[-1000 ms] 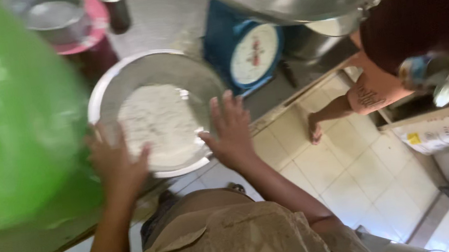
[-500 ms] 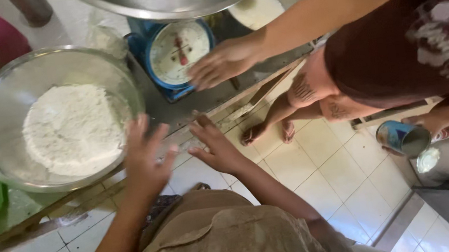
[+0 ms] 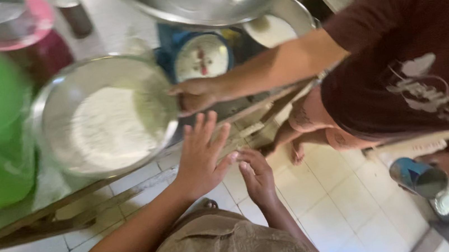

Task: The person pours flour from a metal cup into a bowl and mixes the flour by hand, then shakes and rotates a bowl of white batter on the counter to level it while a coworker stirs a pot of batter with a spoon.

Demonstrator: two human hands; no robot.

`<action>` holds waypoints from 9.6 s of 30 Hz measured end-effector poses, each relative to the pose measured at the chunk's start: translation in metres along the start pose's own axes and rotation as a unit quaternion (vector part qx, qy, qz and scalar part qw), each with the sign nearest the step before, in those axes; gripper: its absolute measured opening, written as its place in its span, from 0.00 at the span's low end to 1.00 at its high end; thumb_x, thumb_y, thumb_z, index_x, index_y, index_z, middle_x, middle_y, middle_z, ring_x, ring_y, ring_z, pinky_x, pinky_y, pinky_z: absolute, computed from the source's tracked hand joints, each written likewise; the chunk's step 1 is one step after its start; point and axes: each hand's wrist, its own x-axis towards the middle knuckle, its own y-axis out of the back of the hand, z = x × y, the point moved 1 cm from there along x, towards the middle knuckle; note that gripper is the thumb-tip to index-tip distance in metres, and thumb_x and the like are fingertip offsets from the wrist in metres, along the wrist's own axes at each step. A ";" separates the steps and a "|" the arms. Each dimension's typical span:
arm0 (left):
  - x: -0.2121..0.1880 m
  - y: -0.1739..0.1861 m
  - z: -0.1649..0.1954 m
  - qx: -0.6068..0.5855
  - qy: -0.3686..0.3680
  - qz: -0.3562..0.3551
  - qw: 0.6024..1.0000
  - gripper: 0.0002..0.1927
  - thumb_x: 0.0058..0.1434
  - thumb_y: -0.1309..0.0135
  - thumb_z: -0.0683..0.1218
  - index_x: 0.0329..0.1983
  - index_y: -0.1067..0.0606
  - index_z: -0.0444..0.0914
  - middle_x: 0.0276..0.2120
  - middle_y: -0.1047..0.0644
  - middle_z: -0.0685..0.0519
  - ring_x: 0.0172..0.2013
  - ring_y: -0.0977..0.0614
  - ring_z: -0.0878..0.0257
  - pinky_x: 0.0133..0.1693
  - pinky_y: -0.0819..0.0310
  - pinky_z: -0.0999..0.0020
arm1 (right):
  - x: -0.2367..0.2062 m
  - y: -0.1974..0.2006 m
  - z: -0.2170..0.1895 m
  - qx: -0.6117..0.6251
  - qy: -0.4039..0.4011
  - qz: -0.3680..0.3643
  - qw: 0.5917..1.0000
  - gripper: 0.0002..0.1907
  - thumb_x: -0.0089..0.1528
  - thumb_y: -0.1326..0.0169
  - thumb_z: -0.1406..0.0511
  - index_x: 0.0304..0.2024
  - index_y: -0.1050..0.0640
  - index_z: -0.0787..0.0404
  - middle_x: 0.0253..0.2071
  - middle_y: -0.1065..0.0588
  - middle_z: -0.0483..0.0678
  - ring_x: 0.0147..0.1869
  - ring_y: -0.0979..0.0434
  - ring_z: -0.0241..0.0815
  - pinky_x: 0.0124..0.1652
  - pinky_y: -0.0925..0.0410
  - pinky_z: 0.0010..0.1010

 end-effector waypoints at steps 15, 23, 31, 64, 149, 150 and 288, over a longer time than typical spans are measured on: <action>-0.132 0.084 -0.060 0.062 0.118 -0.030 0.991 0.42 0.68 0.61 0.69 0.79 0.49 0.45 0.78 0.63 0.40 0.76 0.62 0.36 0.66 0.73 0.27 | -0.016 -0.092 -0.080 -0.340 0.074 0.018 0.937 0.37 0.65 0.45 0.50 0.74 0.39 0.52 0.80 0.58 0.61 0.84 0.69 0.68 0.73 0.61 0.66; -0.122 0.057 -0.051 0.025 0.059 -0.127 0.990 0.42 0.67 0.56 0.68 0.79 0.51 0.49 0.77 0.65 0.41 0.75 0.64 0.35 0.64 0.72 0.24 | -0.068 -0.034 -0.086 -0.396 -0.061 0.056 0.915 0.34 0.63 0.44 0.54 0.70 0.35 0.54 0.79 0.51 0.61 0.82 0.61 0.66 0.72 0.55 0.62; -0.092 0.020 -0.026 0.053 0.009 -0.197 0.979 0.45 0.62 0.48 0.66 0.77 0.49 0.49 0.76 0.65 0.41 0.74 0.66 0.36 0.64 0.73 0.24 | -0.085 0.021 -0.061 -0.394 -0.063 0.161 0.903 0.34 0.62 0.41 0.58 0.69 0.33 0.60 0.71 0.39 0.64 0.77 0.45 0.69 0.68 0.44 0.58; 0.151 -0.214 0.119 0.040 0.098 -0.280 0.954 0.42 0.63 0.51 0.66 0.76 0.47 0.48 0.76 0.67 0.41 0.74 0.65 0.41 0.68 0.70 0.35 | 0.066 0.288 0.121 -0.285 -0.051 -0.086 0.953 0.41 0.62 0.42 0.56 0.73 0.40 0.59 0.78 0.51 0.63 0.81 0.53 0.64 0.70 0.48 0.50; 0.355 -0.303 0.074 0.320 0.406 0.032 0.856 0.39 0.57 0.43 0.63 0.60 0.28 0.30 0.63 0.30 0.36 0.63 0.30 0.46 0.59 0.34 0.45 | 0.686 0.140 0.158 -0.301 0.440 -0.325 0.781 0.35 0.58 0.50 0.72 0.67 0.24 0.43 0.53 0.22 0.50 0.51 0.22 0.57 0.46 0.30 0.47; 0.355 -0.303 0.075 0.318 0.407 0.029 0.856 0.39 0.57 0.42 0.63 0.60 0.28 0.30 0.63 0.30 0.36 0.63 0.30 0.46 0.58 0.34 0.45 | 0.686 0.137 0.154 -0.322 0.431 -0.335 0.774 0.35 0.58 0.50 0.71 0.68 0.25 0.41 0.53 0.22 0.50 0.52 0.22 0.56 0.47 0.30 0.46; 0.325 -0.245 0.000 0.193 0.287 0.050 0.937 0.23 0.58 0.40 0.57 0.52 0.21 0.41 0.61 0.25 0.47 0.61 0.25 0.51 0.61 0.36 0.42 | 0.503 0.263 0.166 -0.579 0.153 -0.428 0.677 0.13 0.61 0.51 0.67 0.46 0.18 0.53 0.39 0.19 0.54 0.45 0.17 0.56 0.44 0.26 0.48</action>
